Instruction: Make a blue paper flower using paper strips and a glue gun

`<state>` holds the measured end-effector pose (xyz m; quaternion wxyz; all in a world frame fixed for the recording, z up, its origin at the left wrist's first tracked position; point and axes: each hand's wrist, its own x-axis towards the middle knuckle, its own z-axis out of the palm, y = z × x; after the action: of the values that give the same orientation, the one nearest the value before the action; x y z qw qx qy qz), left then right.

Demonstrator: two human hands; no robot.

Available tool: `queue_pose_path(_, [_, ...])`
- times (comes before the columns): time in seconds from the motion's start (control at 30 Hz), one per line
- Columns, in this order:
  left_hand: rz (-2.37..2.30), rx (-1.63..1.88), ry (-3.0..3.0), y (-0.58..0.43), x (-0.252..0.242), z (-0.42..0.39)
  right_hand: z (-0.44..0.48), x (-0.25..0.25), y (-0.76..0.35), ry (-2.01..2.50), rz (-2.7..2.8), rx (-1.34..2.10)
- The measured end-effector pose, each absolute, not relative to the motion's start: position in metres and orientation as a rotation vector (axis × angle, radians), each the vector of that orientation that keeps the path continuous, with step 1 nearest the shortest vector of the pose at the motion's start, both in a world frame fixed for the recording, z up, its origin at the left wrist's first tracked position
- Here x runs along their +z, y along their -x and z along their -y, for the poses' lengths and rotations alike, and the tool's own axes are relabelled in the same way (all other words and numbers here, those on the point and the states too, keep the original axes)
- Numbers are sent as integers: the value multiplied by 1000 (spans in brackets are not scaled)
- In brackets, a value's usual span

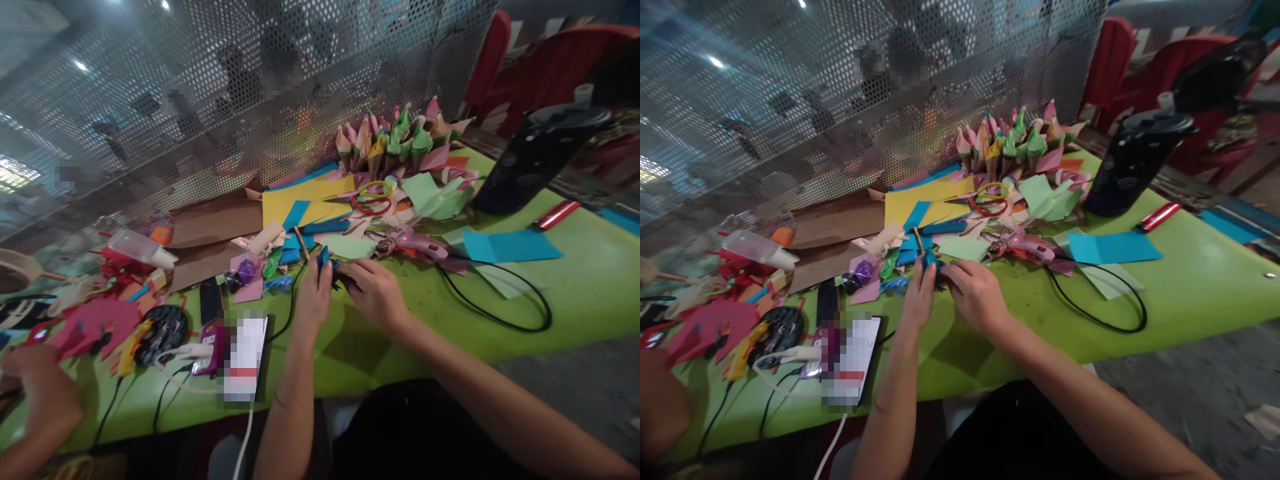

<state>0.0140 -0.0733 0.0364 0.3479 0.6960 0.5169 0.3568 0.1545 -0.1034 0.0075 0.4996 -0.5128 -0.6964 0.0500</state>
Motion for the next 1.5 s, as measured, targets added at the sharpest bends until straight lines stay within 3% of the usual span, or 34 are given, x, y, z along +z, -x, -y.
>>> queue_pose_path(0.27, [-1271, 912, -1771, -9, 40, 77, 99, 12, -154, 1287, 1687, 141])
queue_pose_path(0.7, [-1316, 1082, -1717, -16, 20, 102, 120, 27, -152, 1274, 1411, 591])
queue_pose_path(1.5, [-1343, 1100, -1791, -20, 3, 112, 119, 32, -151, 1677, 1605, 529])
